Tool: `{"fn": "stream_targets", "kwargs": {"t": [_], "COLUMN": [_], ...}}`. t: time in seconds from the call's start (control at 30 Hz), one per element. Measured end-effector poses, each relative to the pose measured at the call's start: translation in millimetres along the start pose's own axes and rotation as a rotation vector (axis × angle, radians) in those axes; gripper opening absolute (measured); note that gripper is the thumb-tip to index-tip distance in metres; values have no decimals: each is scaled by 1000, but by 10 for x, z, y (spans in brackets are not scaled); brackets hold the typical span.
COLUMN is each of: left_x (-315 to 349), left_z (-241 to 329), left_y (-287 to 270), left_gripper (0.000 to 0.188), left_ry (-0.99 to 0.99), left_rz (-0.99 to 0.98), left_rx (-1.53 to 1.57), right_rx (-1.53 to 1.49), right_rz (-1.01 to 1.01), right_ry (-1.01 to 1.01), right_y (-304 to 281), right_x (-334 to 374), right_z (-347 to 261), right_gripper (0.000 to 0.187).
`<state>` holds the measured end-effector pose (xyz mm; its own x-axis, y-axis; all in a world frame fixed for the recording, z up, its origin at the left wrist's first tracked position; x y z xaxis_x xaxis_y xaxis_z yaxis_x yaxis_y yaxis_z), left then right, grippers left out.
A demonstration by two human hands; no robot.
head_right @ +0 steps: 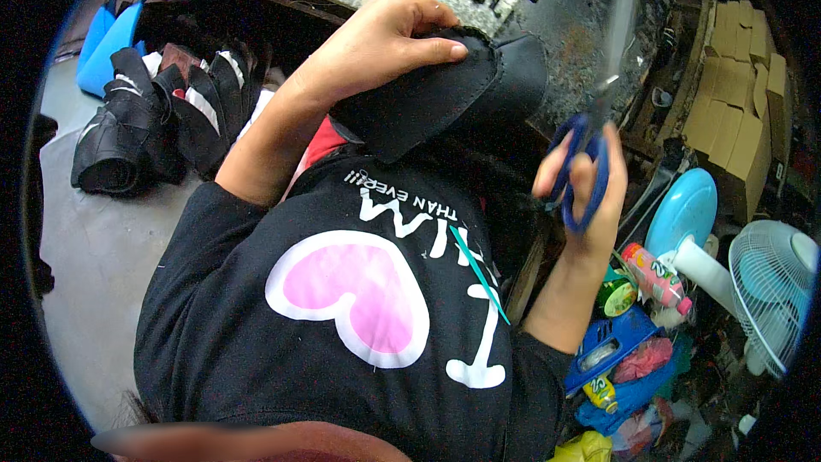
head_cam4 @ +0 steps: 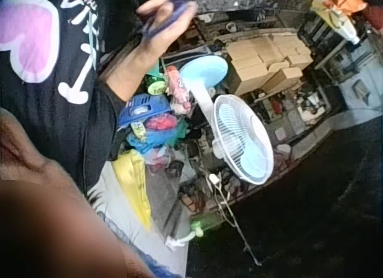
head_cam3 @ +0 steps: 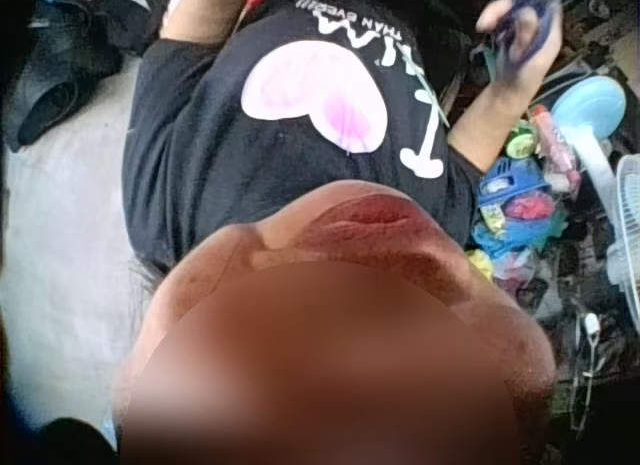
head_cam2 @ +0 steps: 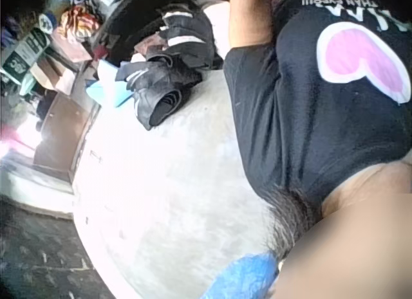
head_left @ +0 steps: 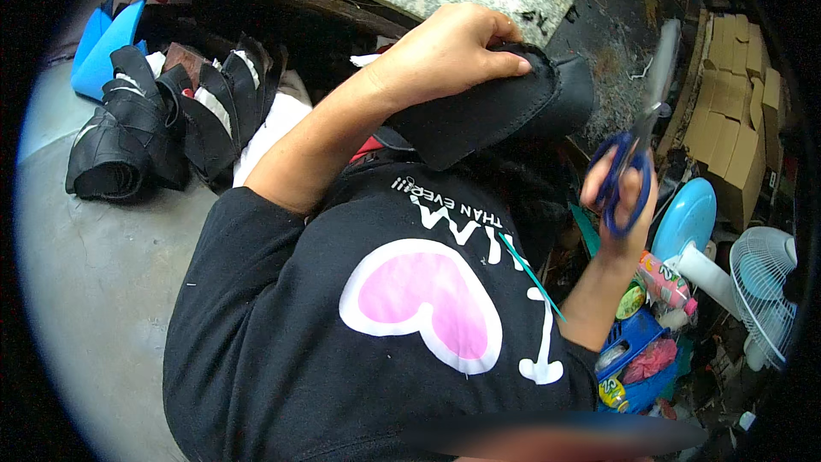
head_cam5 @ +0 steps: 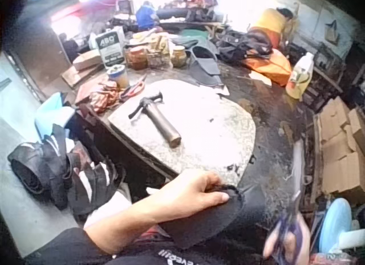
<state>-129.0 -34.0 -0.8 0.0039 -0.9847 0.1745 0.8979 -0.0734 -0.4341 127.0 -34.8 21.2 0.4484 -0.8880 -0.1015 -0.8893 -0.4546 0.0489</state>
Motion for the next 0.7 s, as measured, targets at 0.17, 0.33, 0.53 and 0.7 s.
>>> {"fn": "stream_targets", "kwargs": {"t": [0.17, 0.33, 0.53, 0.7], "left_x": [0, -8, -26, -52], "left_z": [5, -2, -11, -56], "left_y": [41, 66, 93, 101], "left_gripper": [30, 28, 28, 30], "left_ry": [26, 55, 21, -10], "left_rz": [7, 37, 71, 49], "left_rx": [39, 6, 16, 49], "right_rx": [-95, -144, -186, -354], "right_rz": [-258, -211, -243, -221], "right_ry": [430, 453, 485, 510], "right_y": [258, 293, 200, 192], "right_x": [446, 522, 509, 541], "right_z": [82, 143, 185, 238], "right_gripper": [76, 69, 67, 70]}}
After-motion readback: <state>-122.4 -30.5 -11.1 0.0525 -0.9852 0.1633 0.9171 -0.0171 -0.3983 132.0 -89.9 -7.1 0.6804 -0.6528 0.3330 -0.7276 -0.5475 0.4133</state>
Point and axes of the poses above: each hand's wrist, its own x-axis away from the middle knuckle, its own y-axis out of the palm, z = x × y, the point moved 4 cm from there along -x, towards the middle knuckle, and after that the axes turned 13 degrees about -y, right-handed, at the moved point
